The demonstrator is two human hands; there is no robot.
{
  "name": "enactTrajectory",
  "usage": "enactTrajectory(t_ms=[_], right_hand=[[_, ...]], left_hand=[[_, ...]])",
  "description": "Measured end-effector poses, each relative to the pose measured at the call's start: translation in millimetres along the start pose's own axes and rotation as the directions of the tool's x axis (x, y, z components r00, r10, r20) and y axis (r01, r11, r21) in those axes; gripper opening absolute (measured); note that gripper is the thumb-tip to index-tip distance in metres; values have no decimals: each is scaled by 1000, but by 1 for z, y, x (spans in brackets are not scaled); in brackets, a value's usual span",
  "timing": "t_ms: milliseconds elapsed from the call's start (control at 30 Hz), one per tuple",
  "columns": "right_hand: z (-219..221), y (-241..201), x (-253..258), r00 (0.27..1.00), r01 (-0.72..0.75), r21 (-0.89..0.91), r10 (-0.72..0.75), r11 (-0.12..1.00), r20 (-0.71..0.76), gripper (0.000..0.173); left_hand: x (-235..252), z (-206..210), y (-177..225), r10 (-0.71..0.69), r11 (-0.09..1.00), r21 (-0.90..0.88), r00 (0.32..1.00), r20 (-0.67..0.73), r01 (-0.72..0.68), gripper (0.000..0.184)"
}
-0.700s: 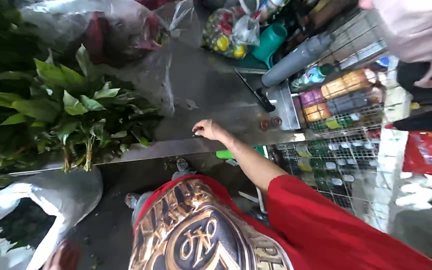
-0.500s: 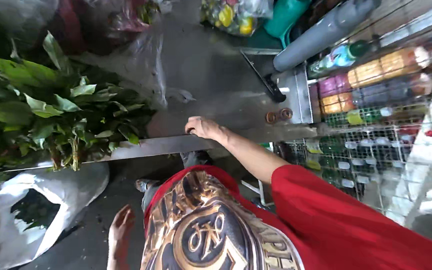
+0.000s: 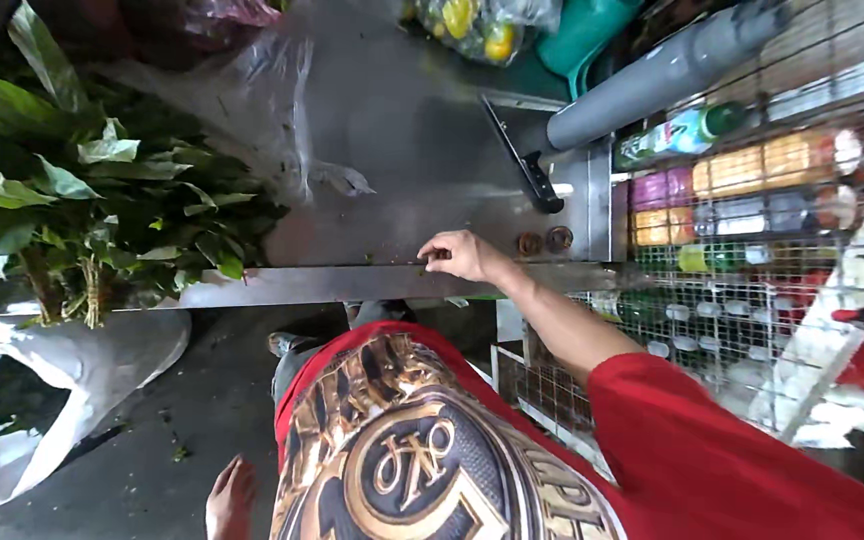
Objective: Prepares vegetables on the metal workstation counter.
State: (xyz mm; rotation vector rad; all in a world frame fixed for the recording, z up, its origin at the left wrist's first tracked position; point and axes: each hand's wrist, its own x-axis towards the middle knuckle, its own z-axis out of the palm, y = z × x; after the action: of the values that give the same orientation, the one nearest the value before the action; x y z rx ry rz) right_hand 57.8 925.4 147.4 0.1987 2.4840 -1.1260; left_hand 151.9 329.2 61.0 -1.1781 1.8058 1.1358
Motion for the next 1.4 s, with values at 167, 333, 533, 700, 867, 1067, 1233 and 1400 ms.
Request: enactTrajectory(t_ms=[167,333,533,700,867,1067,1233,1400], right_hand=[[42,-11,-9,990,-118,-112,108,987,-93,22],[36,-2,12,977,-191,4,190,982,-101,21],[39,-56,42,965,-243,30,245,969,-97,27],[78,-163,70,994,-27,84,35,996,-103,23],[181,-318,98,988,136,107,-143,985,62,25],[354,-476,171,872,433,-235,-338,870,354,32],[416,-526,207,879,446,-317,-342,837,333,20],[396,-453,194,840,102,178,-180,979,512,61]], left_hand=[[1,23,59,211,975,48,969,129,-218,44],[-11,-3,102,303,948,72,949,92,-309,39],[-6,-57,57,241,970,-22,970,-8,-241,39],[28,-75,-30,87,992,-93,996,16,-85,38],[49,-107,-91,-31,972,-230,998,52,42,38],[58,-173,-140,-96,841,-540,992,-81,37,38],[47,-218,-162,-86,828,-561,985,-149,-13,43],[56,-223,-145,-55,885,-465,990,-132,-13,40]])
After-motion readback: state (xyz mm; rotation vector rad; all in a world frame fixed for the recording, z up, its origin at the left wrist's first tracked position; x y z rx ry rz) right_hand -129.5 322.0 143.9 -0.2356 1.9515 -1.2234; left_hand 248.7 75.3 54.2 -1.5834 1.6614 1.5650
